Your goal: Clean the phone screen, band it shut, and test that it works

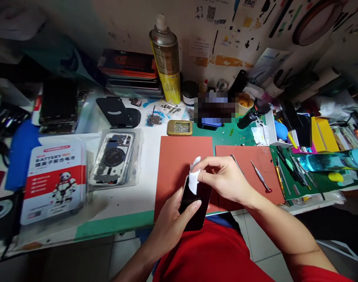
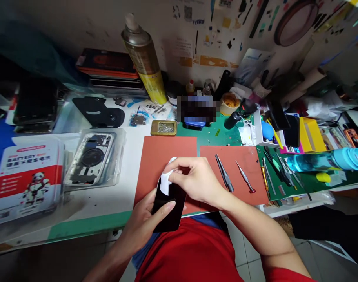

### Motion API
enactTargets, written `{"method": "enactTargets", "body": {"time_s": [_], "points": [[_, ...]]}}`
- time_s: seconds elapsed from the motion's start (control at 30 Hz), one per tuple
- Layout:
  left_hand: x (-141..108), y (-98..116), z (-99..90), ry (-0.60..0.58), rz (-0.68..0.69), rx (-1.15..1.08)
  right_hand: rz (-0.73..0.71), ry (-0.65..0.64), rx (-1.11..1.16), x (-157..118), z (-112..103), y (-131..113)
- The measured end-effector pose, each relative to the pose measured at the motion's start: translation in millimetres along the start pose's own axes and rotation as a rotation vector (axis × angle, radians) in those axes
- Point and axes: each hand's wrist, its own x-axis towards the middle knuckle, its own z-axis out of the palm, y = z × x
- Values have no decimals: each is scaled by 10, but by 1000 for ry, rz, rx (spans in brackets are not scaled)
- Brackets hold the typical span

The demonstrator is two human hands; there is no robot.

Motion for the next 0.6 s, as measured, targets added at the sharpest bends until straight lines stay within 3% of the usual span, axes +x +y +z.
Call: {"method": "enactTargets", "body": {"time_s": [0.1,0.2,0.37,0.6], "points": [[-11,12,-10,-5,-28,-39,26,26,-24,-45,-50,37],[-5,29,-24,-6,29,12,28,32,-48,-48,-73,76],[1,-3,-25,-30,88,86,57,-80,-43,30,-22,88],[1,-34,-57,-100,52,129,69,-112,-111,11,-102,84]]}}
